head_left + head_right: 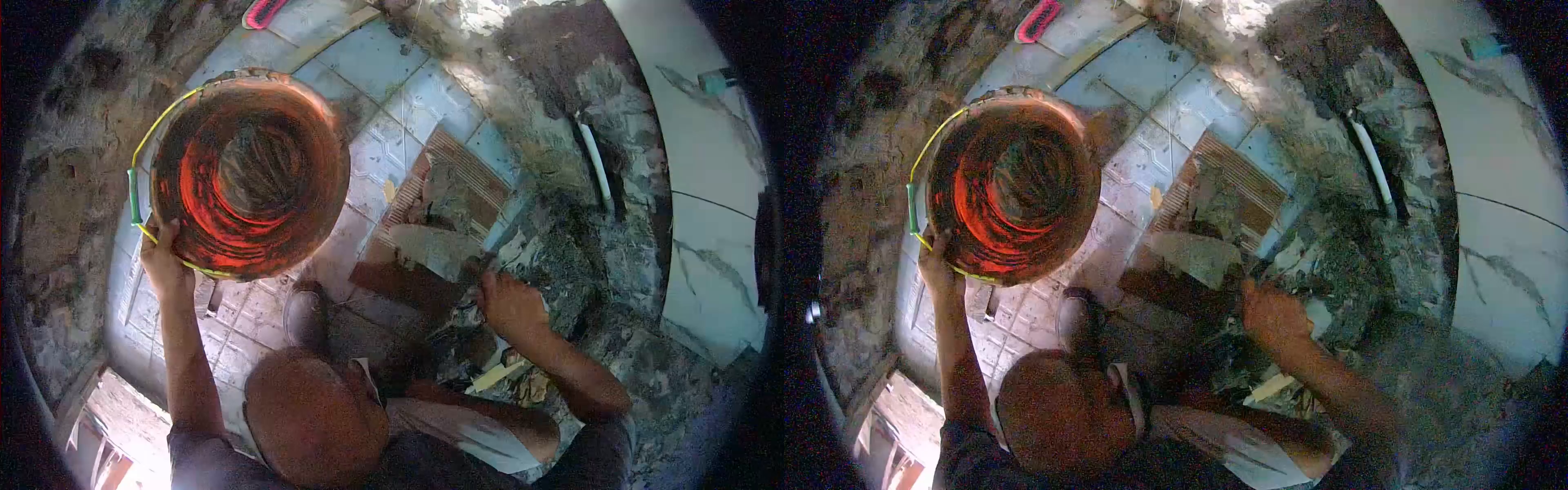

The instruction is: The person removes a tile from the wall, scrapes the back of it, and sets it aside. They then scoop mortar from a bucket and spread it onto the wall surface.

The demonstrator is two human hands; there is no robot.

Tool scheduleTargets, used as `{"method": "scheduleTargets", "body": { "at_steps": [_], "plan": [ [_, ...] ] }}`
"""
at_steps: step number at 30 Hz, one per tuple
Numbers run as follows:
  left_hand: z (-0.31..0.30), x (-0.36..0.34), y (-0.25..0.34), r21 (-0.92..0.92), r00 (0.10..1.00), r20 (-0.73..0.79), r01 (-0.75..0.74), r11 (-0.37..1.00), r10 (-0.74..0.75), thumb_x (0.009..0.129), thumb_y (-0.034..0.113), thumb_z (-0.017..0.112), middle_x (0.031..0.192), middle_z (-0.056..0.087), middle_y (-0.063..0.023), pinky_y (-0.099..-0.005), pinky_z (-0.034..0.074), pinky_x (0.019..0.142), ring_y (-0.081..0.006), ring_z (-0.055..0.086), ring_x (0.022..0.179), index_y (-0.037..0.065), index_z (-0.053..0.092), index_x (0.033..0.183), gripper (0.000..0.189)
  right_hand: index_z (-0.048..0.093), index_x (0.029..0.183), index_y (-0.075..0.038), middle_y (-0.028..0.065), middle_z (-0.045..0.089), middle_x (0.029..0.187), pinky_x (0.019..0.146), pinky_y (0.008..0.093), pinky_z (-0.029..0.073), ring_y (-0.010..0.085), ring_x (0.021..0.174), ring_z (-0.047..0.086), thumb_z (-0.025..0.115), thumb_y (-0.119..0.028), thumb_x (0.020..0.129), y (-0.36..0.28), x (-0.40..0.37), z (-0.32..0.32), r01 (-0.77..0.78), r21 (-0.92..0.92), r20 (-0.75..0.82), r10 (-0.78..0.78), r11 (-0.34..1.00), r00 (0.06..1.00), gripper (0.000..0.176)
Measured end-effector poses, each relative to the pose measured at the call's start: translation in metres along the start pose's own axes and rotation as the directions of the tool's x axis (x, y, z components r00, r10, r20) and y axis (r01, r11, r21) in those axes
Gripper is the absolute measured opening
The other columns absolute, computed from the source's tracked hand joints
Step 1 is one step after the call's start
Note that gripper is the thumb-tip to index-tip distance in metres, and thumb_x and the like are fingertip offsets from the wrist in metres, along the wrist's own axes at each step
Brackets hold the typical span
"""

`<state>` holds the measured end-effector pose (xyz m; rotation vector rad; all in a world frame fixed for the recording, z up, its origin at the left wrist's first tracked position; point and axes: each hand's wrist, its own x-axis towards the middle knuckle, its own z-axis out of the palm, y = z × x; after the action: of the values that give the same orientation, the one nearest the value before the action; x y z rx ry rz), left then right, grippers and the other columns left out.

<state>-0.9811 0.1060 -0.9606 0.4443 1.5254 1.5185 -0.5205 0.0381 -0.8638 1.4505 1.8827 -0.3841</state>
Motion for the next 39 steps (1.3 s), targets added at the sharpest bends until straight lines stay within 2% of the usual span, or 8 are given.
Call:
{"method": "scheduleTargets", "body": {
  "at_steps": [7, 10, 14, 17, 20, 22, 24, 39],
  "plan": [
    [-0.010, 0.001, -0.006, 0.124, 0.998, 0.036, -0.050, 0.991, 0.046, 0.082, 0.010, 0.054, 0.101, 0.056, -0.0101, -0.0297, 0.045, 0.077, -0.0171, 0.056, 0.087, -0.002, 0.051, 0.105, 0.026, 0.047, 0.098, -0.001, 0.0172, 0.059, 0.074, 0.055, 0.0422, 0.049, 0.0309, 0.068, 0.061, 0.042, -0.029, 0.087, 0.019, 0.034, 0.037, -0.122, 0.070, 0.203, 0.105, 0.990, 0.973, 0.030],
    [-0.018, -0.017, -0.011, 0.219, 0.854, -0.385, -0.284, 0.934, 0.350, 0.088, 0.026, 0.046, 0.104, 0.049, -0.0126, -0.0363, 0.034, 0.088, -0.0215, 0.048, 0.093, -0.003, 0.045, 0.107, 0.035, 0.048, 0.101, 0.000, 0.0190, 0.060, 0.083, 0.060, 0.0440, 0.049, 0.0319, 0.077, 0.061, 0.041, -0.029, 0.088, 0.022, 0.035, 0.064, -0.267, 0.120, 0.261, 0.229, 0.956, 0.938, 0.032],
    [-0.034, -0.096, -0.048, 0.443, 0.754, 0.102, -0.619, 0.649, 0.649, 0.083, 0.021, 0.051, 0.088, 0.045, -0.0084, -0.0361, 0.038, 0.083, -0.0215, 0.045, 0.091, -0.004, 0.045, 0.099, 0.030, 0.047, 0.108, -0.001, 0.0215, 0.059, 0.089, 0.069, 0.0465, 0.048, 0.0343, 0.082, 0.059, 0.037, -0.029, 0.090, 0.025, 0.026, 0.054, 0.130, -0.071, 0.335, -0.099, 0.989, 0.937, 0.035],
    [-0.072, -0.112, -0.093, 0.392, 0.588, 0.789, -0.704, 0.593, 0.178, 0.068, 0.010, 0.065, 0.078, 0.057, -0.0111, -0.0405, 0.045, 0.073, -0.0306, 0.056, 0.078, 0.005, 0.057, 0.084, 0.018, 0.046, 0.111, 0.000, 0.0227, 0.058, 0.090, 0.072, 0.0467, 0.048, 0.0351, 0.083, 0.058, 0.036, -0.029, 0.090, 0.028, 0.023, 0.017, 0.093, -0.016, 0.434, -0.077, 0.996, 0.897, 0.037],
    [-0.023, -0.105, -0.116, 0.351, 0.381, 0.922, -0.748, 0.563, -0.068, 0.067, 0.015, 0.067, 0.094, 0.058, -0.0135, -0.0425, 0.042, 0.077, -0.0308, 0.055, 0.087, 0.004, 0.057, 0.092, 0.029, 0.046, 0.109, 0.002, 0.0230, 0.058, 0.089, 0.072, 0.0459, 0.048, 0.0356, 0.081, 0.058, 0.035, -0.029, 0.090, 0.022, 0.009, -0.036, -0.191, 0.174, 0.421, 0.103, 0.966, 0.901, 0.039],
    [-0.002, -0.109, -0.164, 0.553, 0.454, 0.772, -0.136, 0.822, -0.444, 0.071, 0.016, 0.063, 0.104, 0.056, -0.0147, -0.0432, 0.041, 0.082, -0.0323, 0.052, 0.096, 0.005, 0.057, 0.099, 0.031, 0.047, 0.108, 0.003, 0.0230, 0.058, 0.088, 0.072, 0.0456, 0.048, 0.0359, 0.080, 0.058, 0.034, -0.029, 0.090, 0.019, 0.013, -0.043, -0.262, 0.199, 0.352, 0.181, 0.944, 0.918, 0.039],
    [0.039, -0.111, -0.169, 0.159, 0.155, 0.987, -0.880, 0.448, -0.046, 0.075, 0.016, 0.056, 0.116, 0.050, -0.0170, -0.0424, 0.035, 0.093, -0.0328, 0.045, 0.109, 0.004, 0.056, 0.106, 0.034, 0.048, 0.104, 0.005, 0.0222, 0.058, 0.086, 0.071, 0.0450, 0.048, 0.0368, 0.079, 0.059, 0.038, -0.028, 0.090, 0.021, 0.033, -0.042, -0.283, 0.225, 0.266, 0.221, 0.932, 0.938, 0.037],
    [0.070, -0.125, -0.212, -0.066, -0.088, 0.973, -0.992, 0.109, -0.214, 0.076, 0.021, 0.048, 0.131, 0.035, -0.0182, -0.0414, 0.022, 0.103, -0.0300, 0.030, 0.124, -0.005, 0.043, 0.118, 0.050, 0.057, 0.089, 0.001, 0.0174, 0.059, 0.085, 0.067, 0.0425, 0.051, 0.0320, 0.077, 0.061, 0.050, -0.016, 0.084, 0.032, 0.032, -0.032, -0.232, 0.105, 0.155, 0.215, 0.967, 0.964, 0.019]
  ]
}}
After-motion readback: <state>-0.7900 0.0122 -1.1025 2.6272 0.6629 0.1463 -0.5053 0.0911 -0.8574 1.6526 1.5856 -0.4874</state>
